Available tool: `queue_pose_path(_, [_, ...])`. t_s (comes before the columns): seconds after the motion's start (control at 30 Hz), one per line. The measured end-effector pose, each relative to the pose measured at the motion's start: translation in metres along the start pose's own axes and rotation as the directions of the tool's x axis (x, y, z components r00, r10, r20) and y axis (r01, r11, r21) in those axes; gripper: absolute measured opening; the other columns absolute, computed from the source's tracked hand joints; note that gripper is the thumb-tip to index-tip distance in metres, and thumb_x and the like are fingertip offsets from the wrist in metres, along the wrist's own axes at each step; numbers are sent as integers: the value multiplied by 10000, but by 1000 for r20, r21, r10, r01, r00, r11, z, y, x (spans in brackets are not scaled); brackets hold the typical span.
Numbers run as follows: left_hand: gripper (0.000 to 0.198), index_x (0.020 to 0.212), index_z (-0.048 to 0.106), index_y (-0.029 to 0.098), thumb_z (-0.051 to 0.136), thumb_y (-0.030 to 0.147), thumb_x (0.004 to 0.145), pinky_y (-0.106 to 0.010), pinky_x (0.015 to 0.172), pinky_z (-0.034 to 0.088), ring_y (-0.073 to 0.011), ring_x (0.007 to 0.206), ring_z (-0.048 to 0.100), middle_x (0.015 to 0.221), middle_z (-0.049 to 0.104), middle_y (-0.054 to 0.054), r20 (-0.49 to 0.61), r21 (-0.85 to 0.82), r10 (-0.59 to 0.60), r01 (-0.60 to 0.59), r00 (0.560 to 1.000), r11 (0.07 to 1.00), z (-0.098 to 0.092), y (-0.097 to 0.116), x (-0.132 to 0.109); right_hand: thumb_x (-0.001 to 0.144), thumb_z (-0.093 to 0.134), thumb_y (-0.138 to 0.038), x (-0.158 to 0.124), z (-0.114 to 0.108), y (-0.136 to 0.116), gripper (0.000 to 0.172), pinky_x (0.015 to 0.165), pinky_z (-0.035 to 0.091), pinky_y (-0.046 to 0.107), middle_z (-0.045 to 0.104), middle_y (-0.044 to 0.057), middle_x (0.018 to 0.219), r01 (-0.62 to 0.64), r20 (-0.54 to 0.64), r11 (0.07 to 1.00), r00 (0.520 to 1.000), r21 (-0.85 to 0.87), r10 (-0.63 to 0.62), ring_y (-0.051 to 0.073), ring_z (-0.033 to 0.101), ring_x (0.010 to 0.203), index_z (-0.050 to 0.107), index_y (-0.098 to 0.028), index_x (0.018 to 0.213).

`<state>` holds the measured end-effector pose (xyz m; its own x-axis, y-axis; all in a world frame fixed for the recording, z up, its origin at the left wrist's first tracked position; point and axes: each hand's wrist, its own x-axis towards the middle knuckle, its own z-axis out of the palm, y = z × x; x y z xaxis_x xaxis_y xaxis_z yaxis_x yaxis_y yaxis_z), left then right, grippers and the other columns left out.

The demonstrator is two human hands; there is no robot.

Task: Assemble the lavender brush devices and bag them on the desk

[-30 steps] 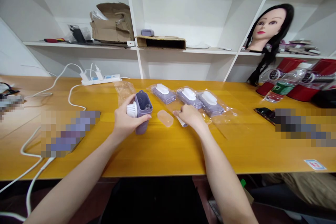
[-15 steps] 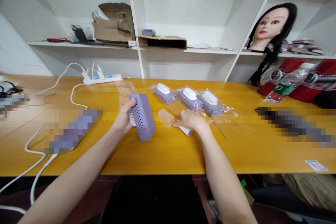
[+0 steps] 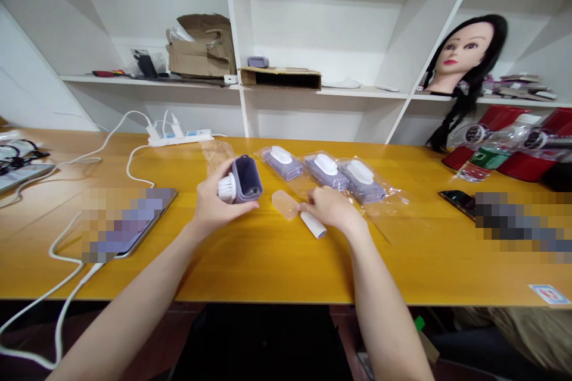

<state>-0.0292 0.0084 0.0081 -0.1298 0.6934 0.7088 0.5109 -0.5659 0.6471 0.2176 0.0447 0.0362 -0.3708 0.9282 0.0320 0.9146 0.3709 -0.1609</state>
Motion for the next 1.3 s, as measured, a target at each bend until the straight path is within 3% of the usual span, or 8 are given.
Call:
queue_pose_path(0.13, [865,1293,504,199,817,419,517,-417,996,451,-282,1108,616,1248,633,-116,224,125,203,-235,953,964,-3,-2,-4,846,518,-348,-2,-3,-11,205,581,388,292,652,40,720,115,-225,951,973,287,-50,155,565,591,630,-183,802])
queue_pose_path(0.3, [910,1309,493,215,830,455,499,-462,1002,437,-311,1154,582,1250,625,-142,415,-19,337,-362,845,932,-5,4,-2,874,501,-401,-2,6,-32,417,724,517,317,614,87,1208,335,-261,535,942,776,-211,182,637,927,502,-240,1259])
queue_pose_path(0.47, [949,1264,564,219,830,578,427,-494,998,414,-328,1132,531,1176,613,-141,392,-148,341,-308,854,940,-9,3,1,896,361,-605,1,24,-40,512,753,536,351,686,83,1068,125,-1,327,935,937,-355,190,666,898,577,-246,1189])
queue_pose_path(0.6, [956,1278,569,251,790,649,437,-465,1037,383,-308,1156,494,1203,494,-119,431,-186,235,-169,871,968,-12,-2,2,807,564,-581,1,28,-39,519,798,531,372,672,80,1075,259,-98,261,859,930,-503,197,659,908,572,-231,1191])
queue_pose_path(0.87, [1011,1401,418,292,639,779,542,-517,1047,354,-355,1277,413,1406,412,-142,293,-280,440,-364,849,888,-16,1,3,679,748,-357,-9,33,-62,553,808,541,396,657,68,1024,536,-398,546,844,644,-360,230,635,918,556,-225,1181])
queue_pose_path(0.97, [981,1451,313,336,570,786,618,-525,1019,371,-365,1311,380,1496,306,-127,79,-215,433,-408,898,887,-11,0,-3,737,696,-323,-11,31,-63,433,881,522,424,644,90,1079,673,-664,617,683,408,-306,245,620,1008,546,-228,1132])
queue_pose_path(1.13, [961,1462,301,310,536,781,657,-483,1031,377,-370,1331,369,1544,252,-119,55,-442,259,-209,964,872,11,0,-17,755,578,-100,-2,32,-52,498,593,554,304,572,114,1109,631,-929,768,208,-111,-305,224,611,938,467,-265,1211])
queue_pose_path(1.3, [807,1376,454,246,684,590,683,-408,1015,428,-330,1289,451,1393,508,-120,306,-739,-134,324,942,590,35,9,-27,746,588,-120,5,43,-41,545,526,553,309,536,157,1139,442,-910,874,246,-201,-334,218,616,793,435,-245,1254])
